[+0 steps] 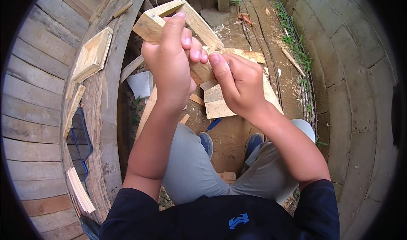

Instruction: The person sits on the ground and assembles small wooden frames by hand, fitting pieces together and using a hammer to secure joints. They handle multiple frame pieces and occasionally interact with another person nearby.

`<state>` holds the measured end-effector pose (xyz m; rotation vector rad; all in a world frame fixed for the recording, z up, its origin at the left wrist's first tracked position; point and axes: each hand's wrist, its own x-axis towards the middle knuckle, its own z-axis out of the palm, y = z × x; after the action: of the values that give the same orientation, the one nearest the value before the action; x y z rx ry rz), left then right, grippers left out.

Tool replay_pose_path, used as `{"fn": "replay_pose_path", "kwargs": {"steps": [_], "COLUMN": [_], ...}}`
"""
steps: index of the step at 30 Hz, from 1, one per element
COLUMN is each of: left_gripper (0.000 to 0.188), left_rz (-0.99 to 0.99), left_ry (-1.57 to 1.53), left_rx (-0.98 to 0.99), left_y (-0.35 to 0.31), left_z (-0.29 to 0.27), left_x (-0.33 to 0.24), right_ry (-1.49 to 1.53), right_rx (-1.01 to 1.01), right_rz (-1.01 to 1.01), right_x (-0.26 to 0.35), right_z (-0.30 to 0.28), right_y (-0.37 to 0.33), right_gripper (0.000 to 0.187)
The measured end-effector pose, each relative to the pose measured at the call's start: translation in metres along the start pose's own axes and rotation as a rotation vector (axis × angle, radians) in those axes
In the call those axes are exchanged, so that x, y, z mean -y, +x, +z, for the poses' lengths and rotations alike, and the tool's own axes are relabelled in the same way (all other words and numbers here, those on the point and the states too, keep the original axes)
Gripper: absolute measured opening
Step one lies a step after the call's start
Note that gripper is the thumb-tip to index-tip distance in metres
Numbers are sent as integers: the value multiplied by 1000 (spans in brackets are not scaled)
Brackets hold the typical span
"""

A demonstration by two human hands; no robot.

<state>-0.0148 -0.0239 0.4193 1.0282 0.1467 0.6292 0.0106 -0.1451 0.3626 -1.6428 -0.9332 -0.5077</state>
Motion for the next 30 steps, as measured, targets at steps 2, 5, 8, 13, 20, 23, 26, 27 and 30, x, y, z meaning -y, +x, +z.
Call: {"fn": "replay_pose_path", "kwargs": {"steps": [2,5,8,13,20,23,26,27,30], "left_gripper": [19,19,19,21,30,27,26,25,24], "left_rz": [-44,-62,-25,-45,202,267,351,383,469], "left_ry": [-5,-5,-5,-50,0,13,75,84,155], "left_rx": [-2,22,46,21,108,126,141,155,220], "left_y": [2,5,6,5,3,3,4,5,11], "left_z": [-1,-2,-1,0,3,3,-3,-7,-15], "left_x": [2,1,-1,0,-4,-3,-2,-3,0], "right_ry": [-44,-149,-208,-172,259,359,372,368,245], "right_rx": [18,-1,-21,-12,38,3,31,56,208], "right_rz": [-51,-144,-204,-213,256,335,393,418,345], "right_x": [-4,-4,-2,-4,1,-2,0,1,-3], "right_z": [-3,-2,-1,-4,1,9,13,13,3], "right_y": [1,1,4,4,-2,-3,1,3,9], "right_gripper": [28,23,21,22,37,39,40,40,39]}}
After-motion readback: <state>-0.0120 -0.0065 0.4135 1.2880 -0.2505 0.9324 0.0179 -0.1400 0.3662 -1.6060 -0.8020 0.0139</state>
